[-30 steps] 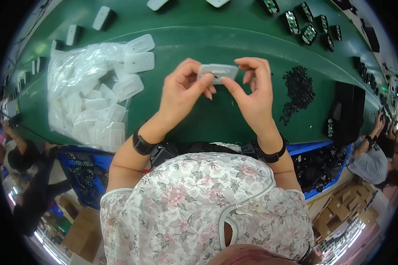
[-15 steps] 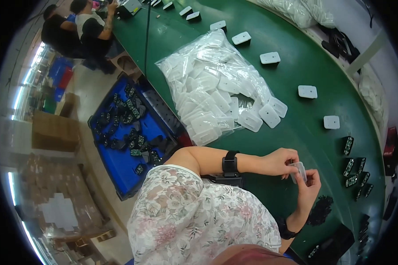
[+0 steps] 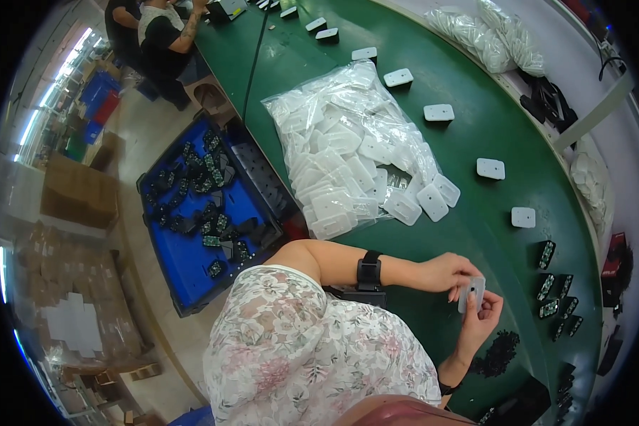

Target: Assembling small black components and covers onto white plastic bases at a production line.

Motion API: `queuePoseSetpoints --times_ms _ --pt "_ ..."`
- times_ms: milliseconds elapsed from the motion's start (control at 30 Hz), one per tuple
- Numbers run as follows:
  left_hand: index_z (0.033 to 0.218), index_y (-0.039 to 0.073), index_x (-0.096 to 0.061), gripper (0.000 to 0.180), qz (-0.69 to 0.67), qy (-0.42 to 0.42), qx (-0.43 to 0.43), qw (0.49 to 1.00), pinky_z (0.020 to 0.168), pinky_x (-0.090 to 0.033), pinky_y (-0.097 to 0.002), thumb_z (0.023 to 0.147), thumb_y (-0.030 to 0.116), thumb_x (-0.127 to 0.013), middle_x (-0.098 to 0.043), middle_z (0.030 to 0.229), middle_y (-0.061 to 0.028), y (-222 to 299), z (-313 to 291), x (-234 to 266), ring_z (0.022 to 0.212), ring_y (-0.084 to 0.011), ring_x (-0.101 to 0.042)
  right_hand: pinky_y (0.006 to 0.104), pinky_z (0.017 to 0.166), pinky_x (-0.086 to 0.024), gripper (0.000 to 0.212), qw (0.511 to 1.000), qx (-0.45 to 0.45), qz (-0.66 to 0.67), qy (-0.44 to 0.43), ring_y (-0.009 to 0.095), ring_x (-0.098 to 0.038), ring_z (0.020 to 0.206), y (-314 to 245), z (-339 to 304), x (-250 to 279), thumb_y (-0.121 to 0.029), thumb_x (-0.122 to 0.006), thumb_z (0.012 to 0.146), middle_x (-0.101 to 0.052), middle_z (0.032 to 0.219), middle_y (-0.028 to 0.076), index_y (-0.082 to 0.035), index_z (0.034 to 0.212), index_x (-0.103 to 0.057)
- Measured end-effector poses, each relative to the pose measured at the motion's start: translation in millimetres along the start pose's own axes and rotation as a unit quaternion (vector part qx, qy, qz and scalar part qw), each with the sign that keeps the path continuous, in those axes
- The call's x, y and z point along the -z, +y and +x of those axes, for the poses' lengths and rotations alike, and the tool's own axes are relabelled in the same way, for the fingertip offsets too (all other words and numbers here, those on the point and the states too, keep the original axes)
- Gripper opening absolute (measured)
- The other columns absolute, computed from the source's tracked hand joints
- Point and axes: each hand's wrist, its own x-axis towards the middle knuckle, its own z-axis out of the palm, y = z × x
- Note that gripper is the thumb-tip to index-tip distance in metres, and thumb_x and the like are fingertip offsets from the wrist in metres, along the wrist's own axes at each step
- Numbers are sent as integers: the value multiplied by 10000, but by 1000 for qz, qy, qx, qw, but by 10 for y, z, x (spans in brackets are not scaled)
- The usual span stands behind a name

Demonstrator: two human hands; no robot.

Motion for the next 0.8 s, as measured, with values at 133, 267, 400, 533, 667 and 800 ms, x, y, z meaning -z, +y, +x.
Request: queuePoseSetpoints --times_ms 133,267,400,533,667,800 --pt "986 -31 -519 113 -171 60 55 982 556 -510 -269 899 27 -564 -615 796 -106 -250 97 3 616 -145 -609 172 379 -310 207 994 -96 35 34 44 -451 479 7 -72 -74 -118 -610 898 -548 723 27 -44 1020 -459" --pt "949 9 -612 128 -46 124 108 985 503 -480 -247 899 124 -590 -627 725 -49 -153 122 104 578 -90 -589 201 422 -376 254 989 -109 103 -16 77 -513 551 -118 -39 -183 -25 -601 862 -558 800 50 -34 1077 -464" --pt "942 70 -684 136 333 146 -74 929 670 -488 -347 855 105 -586 -627 855 -112 -56 305 277 752 -282 -617 176 571 -399 218 996 -24 -77 42 52 -514 705 -308 197 52 -73 -633 866 -567 857 -7 -34 1072 -573" --pt "937 96 -688 125 453 108 -79 881 654 -476 -375 845 113 -605 -571 824 -92 47 402 214 743 -300 -582 230 621 -432 127 939 123 -250 202 94 -551 750 -188 722 673 -87 -619 867 -597 881 19 -48 987 -635" --pt "997 81 -678 167 479 94 -104 867 658 -462 -357 849 85 -602 -557 879 -96 59 377 129 734 -285 -569 333 723 -461 227 838 183 -448 250 215 -576 792 -190 1251 1067 -255 -643 856 -614 931 75 -62 977 -641" --pt "1029 74 -652 226 521 90 -132 838 662 -480 -367 815 145 -659 -554 942 -108 85 243 63 816 -287 -564 392 799 -475 419 764 240 -561 212 277 -577 937 8 1806 1002 -404 -640 837 -625 973 107 -64 1081 -611"
